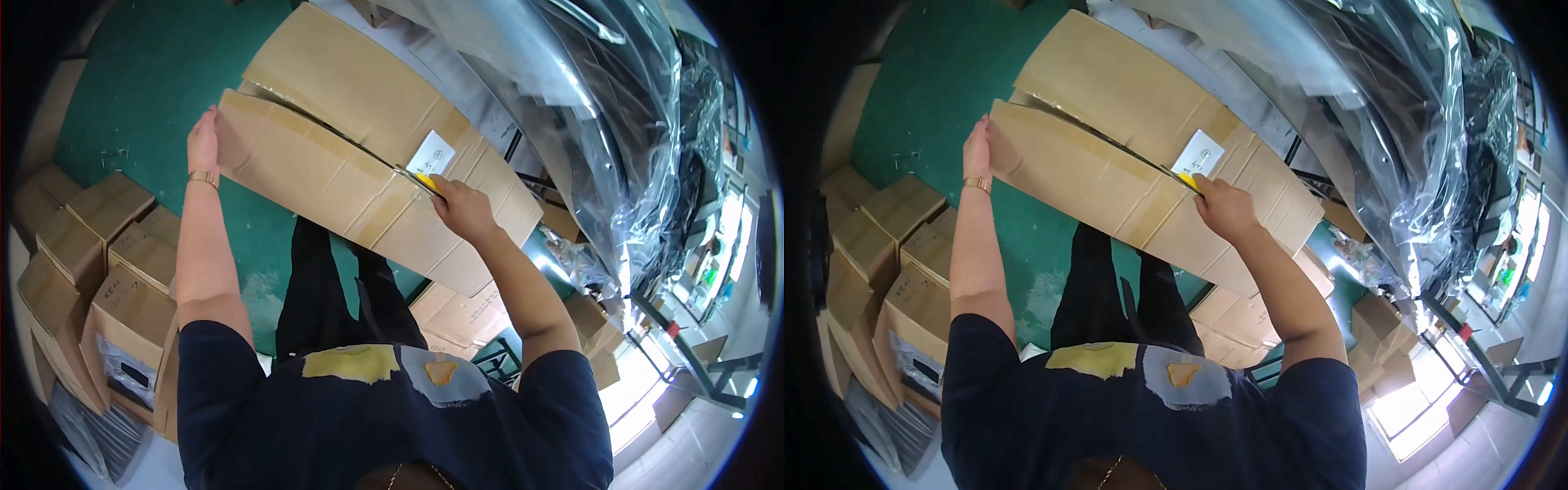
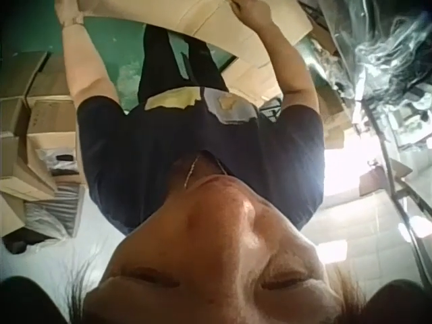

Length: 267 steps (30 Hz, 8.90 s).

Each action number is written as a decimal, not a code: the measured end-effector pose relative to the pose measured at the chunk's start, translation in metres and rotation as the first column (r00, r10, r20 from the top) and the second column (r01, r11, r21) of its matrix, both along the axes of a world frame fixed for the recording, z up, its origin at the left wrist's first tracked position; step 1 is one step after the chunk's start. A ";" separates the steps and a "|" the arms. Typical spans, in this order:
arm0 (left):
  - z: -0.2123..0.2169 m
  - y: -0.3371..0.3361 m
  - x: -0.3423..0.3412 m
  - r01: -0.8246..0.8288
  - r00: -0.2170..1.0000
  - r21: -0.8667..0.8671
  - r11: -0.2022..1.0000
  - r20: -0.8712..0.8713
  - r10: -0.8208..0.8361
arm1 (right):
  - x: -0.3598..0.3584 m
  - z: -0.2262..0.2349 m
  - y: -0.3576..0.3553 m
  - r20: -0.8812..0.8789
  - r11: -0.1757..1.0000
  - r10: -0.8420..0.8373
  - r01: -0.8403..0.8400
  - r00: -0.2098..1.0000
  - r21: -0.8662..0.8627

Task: Packing black cushioned vehicle seats into protective plastic bags and placing them into cardboard boxes for shipping.

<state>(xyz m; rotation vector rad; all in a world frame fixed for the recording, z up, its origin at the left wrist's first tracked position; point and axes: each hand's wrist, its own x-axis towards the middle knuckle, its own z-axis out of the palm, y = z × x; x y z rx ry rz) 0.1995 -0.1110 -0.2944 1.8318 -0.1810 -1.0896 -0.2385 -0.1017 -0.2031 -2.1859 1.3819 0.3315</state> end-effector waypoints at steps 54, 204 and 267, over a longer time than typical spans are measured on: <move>0.036 0.034 -0.011 0.102 0.532 0.081 0.991 0.838 -0.123 | -0.229 0.023 0.120 -0.025 0.794 -0.607 0.606 0.794 -0.038; 0.128 0.272 -0.344 0.657 0.409 0.555 0.511 0.307 -0.859 | -0.138 -0.058 0.030 -0.090 0.973 0.152 -0.165 0.984 -0.163; 0.105 0.203 -0.008 -0.340 0.891 0.022 0.940 -0.312 0.330 | 0.131 -0.004 -0.210 0.273 0.592 -0.446 0.052 0.852 0.805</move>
